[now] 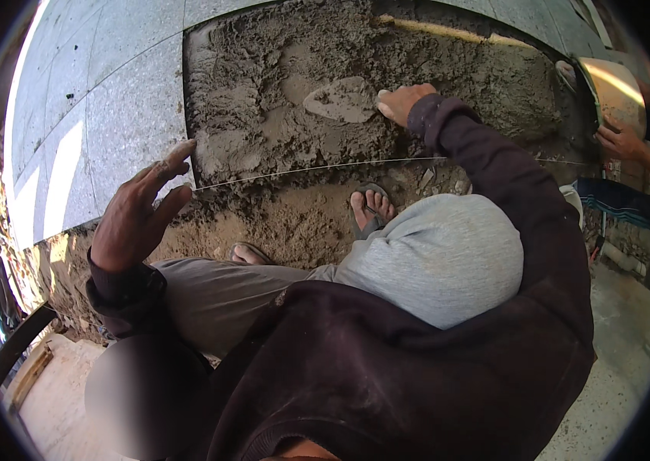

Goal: Applying mortar and preparing the surface for laying tiles.

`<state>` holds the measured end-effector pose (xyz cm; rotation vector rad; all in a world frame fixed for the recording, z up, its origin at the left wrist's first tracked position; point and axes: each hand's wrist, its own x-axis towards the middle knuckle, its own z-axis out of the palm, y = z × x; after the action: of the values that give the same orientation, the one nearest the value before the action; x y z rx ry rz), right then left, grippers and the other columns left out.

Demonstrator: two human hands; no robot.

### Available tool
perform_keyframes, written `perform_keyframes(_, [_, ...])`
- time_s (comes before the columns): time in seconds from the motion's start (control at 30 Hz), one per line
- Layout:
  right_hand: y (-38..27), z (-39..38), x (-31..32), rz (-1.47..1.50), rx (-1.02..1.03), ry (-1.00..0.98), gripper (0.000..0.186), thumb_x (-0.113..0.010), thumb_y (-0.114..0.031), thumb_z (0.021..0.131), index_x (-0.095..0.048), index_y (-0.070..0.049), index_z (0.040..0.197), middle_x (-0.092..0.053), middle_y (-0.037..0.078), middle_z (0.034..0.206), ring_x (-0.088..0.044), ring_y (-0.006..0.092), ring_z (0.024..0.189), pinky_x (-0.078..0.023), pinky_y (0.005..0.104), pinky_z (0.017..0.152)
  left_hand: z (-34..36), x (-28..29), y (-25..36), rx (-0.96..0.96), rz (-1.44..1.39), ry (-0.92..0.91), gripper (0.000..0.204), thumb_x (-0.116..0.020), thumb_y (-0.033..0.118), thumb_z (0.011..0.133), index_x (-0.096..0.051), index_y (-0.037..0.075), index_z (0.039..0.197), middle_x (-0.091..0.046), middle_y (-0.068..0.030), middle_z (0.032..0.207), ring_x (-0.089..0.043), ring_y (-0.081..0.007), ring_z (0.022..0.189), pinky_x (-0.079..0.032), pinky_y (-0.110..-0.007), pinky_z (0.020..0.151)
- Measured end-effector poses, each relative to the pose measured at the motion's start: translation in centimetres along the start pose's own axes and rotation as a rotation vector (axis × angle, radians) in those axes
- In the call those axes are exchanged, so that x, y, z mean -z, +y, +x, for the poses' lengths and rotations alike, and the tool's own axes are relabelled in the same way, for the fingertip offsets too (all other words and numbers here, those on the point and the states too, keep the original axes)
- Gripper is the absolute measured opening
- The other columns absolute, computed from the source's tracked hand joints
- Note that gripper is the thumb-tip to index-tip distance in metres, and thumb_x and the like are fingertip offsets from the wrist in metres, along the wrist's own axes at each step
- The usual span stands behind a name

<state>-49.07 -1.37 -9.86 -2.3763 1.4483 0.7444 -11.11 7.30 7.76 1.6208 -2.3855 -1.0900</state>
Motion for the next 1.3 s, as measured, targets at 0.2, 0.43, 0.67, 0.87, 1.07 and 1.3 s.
perform_keyframes(0.2, [5.8, 9.3, 2.9, 0.052, -0.305, 0.186, 0.037, -0.033, -0.036, 0.091, -0.051, -0.007, 0.106, -0.058, 0.014, 0.086, -0.057, 0.0307, 0.081, -0.044, 0.0446, 0.065, 2.0, -0.9, 0.4, -0.036, -0.017, -0.041, 0.042, -0.053, 0.018, 0.084, -0.043, 0.012, 0.125, -0.056, -0.0175, 0.108, -0.055, -0.0310, 0.098, -0.043, -0.035, 0.083])
perform_keyframes(0.43, [-0.4, 3.3, 0.4, 1.147, -0.341, -0.386, 0.039, -0.036, -0.044, 0.086, -0.046, -0.007, 0.080, -0.044, 0.006, 0.054, -0.040, 0.0164, 0.034, -0.036, 0.0351, 0.033, -1.9, 0.4, -1.7, 0.117, -0.062, 0.006, 0.043, -0.053, 0.020, 0.084, -0.042, 0.013, 0.126, -0.058, -0.0166, 0.104, -0.055, -0.0293, 0.100, -0.043, -0.036, 0.083])
perform_keyframes(0.67, [-4.9, 1.5, 4.3, 0.433, 0.197, -0.375, 0.036, -0.029, -0.032, 0.089, -0.043, -0.002, 0.076, -0.043, 0.008, 0.053, -0.044, 0.0195, 0.036, -0.042, 0.0291, 0.041, -1.3, 2.2, -4.3, 0.104, -0.049, 0.208, 0.043, -0.050, 0.023, 0.087, -0.040, 0.014, 0.128, -0.060, -0.0143, 0.103, -0.058, -0.0263, 0.096, -0.045, -0.035, 0.081])
perform_keyframes(0.87, [-9.5, 4.7, 6.2, 1.158, -0.212, -0.315, 0.038, -0.028, -0.035, 0.091, -0.043, -0.003, 0.077, -0.042, 0.005, 0.052, -0.043, 0.0171, 0.036, -0.040, 0.0342, 0.037, -1.4, 2.7, -5.7, 0.351, -0.025, 0.216, 0.042, -0.044, 0.028, 0.090, -0.039, 0.013, 0.128, -0.059, -0.0140, 0.105, -0.056, -0.0258, 0.100, -0.044, -0.034, 0.083])
perform_keyframes(1.07, [-12.5, 5.9, 4.7, 0.405, 0.209, -0.328, 0.037, -0.037, -0.029, 0.086, -0.058, 0.002, 0.090, -0.059, 0.022, 0.084, -0.056, 0.0382, 0.081, -0.044, 0.0429, 0.073, 0.1, 2.1, -5.9, 0.261, -0.032, 0.226, 0.045, -0.045, 0.030, 0.088, -0.038, 0.011, 0.128, -0.062, -0.0181, 0.093, -0.061, -0.0292, 0.084, -0.047, -0.037, 0.074])
perform_keyframes(1.3, [-7.0, 1.3, 4.0, 0.087, 0.112, -0.324, 0.038, -0.037, -0.032, 0.086, -0.057, -0.001, 0.092, -0.059, 0.023, 0.086, -0.057, 0.0379, 0.084, -0.043, 0.0457, 0.075, -0.2, 1.4, -5.8, 0.295, -0.097, 0.093, 0.045, -0.047, 0.029, 0.088, -0.040, 0.006, 0.126, -0.059, -0.0163, 0.104, -0.057, -0.0276, 0.097, -0.044, -0.034, 0.081])
